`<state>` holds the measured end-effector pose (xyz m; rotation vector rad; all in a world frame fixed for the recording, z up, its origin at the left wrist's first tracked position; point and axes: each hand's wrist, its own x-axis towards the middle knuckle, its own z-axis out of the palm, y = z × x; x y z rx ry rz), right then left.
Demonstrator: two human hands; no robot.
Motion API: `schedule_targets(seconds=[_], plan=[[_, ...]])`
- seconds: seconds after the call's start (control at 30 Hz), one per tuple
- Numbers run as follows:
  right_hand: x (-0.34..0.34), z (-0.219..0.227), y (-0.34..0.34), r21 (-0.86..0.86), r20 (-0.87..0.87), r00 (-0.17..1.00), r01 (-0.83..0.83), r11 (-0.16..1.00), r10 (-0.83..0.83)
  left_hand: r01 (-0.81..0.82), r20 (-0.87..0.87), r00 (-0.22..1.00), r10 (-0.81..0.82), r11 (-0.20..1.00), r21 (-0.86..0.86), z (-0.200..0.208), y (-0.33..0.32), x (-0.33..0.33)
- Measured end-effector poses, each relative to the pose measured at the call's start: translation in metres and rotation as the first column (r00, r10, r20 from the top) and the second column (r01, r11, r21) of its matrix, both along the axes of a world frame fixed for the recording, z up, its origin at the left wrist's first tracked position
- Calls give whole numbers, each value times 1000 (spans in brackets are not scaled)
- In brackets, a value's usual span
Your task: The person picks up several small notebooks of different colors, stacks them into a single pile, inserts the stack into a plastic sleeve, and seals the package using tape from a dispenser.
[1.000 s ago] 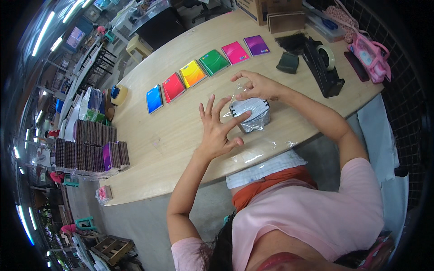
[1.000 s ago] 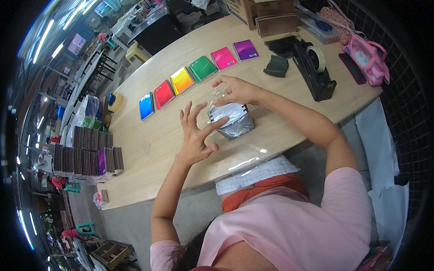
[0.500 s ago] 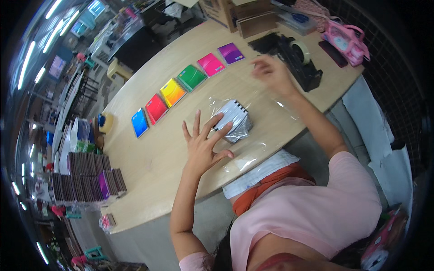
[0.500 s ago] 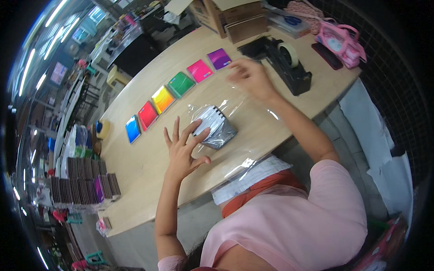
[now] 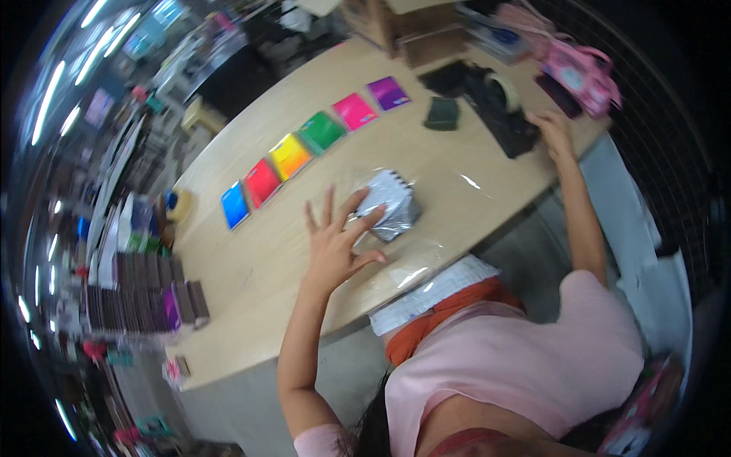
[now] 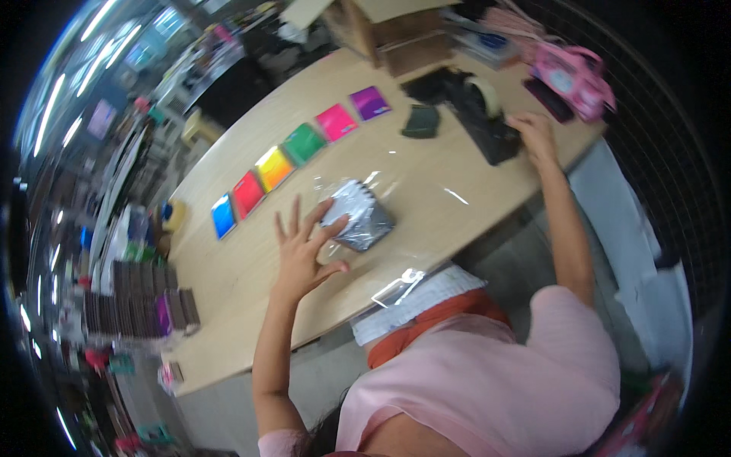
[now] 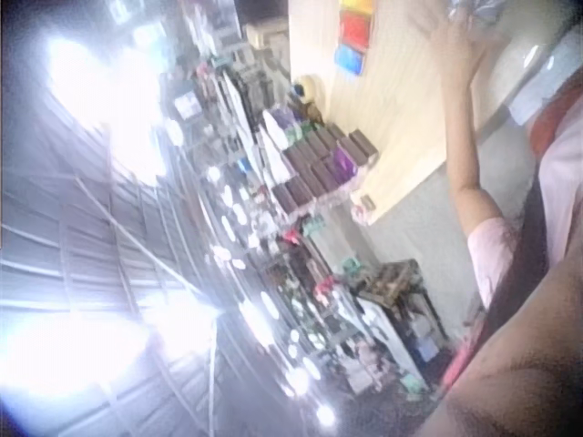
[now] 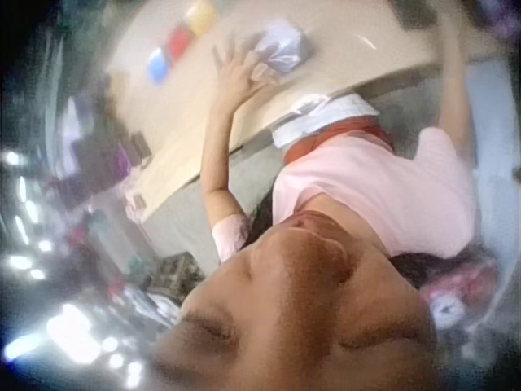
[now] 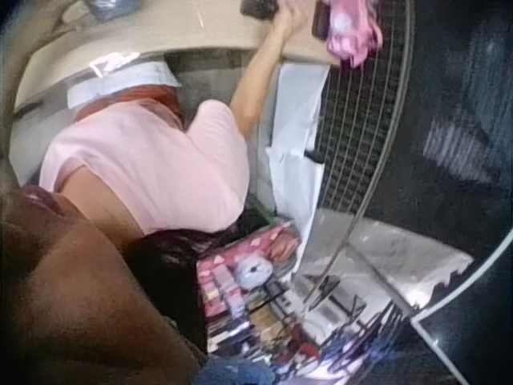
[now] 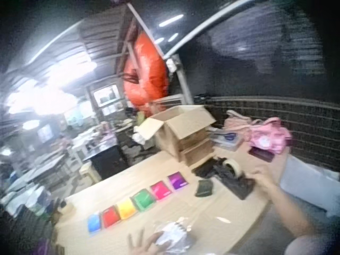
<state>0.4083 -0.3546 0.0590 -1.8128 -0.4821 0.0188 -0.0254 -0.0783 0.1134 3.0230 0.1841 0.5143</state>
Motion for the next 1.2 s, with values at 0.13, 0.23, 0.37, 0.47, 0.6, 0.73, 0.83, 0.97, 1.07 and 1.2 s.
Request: schedule_targets(seconds=[0.13, 0.23, 0.37, 0.47, 0.6, 0.73, 0.83, 0.97, 1.07, 1.2], plan=[[-14, -35, -36, 77, -189, 975, 134, 988, -117, 39, -11, 999, -39, 999, -13, 8, 0, 2], [-28, -57, -22, 162, -492, 867, 186, 969, -84, -12, -28, 1000, 12, 1000, 15, 8, 1, -2], [-15, -100, -9, 544, -651, 732, 262, 797, 204, 51, 22, 999, -50, 998, -36, 5, 1, -6], [-13, -135, -6, 647, -677, 643, 287, 707, 358, 72, 50, 996, -70, 996, -52, 5, 1, -1], [-84, -123, 28, 772, -504, 665, 62, 632, 551, 74, 46, 996, -74, 997, 11, 1, 3, 3], [-150, -32, 87, 752, -368, 673, -191, 631, 642, 110, 40, 993, -109, 993, -44, 5, 5, 3], [-194, 65, 122, 558, -233, 500, -634, 535, 834, 32, -18, 999, -33, 999, -39, 2, 5, 3], [-206, 111, 166, 15, -146, 300, -952, 306, 943, 66, -26, 997, -66, 998, -18, 2, 5, 9], [-214, 113, 193, -323, 2, 253, -915, 240, 967, 65, -24, 998, -66, 997, -51, 5, 5, 10], [-214, 105, 206, -759, 305, 324, -485, 434, 896, 60, -41, 997, -64, 994, -86, 2, 8, 8]])
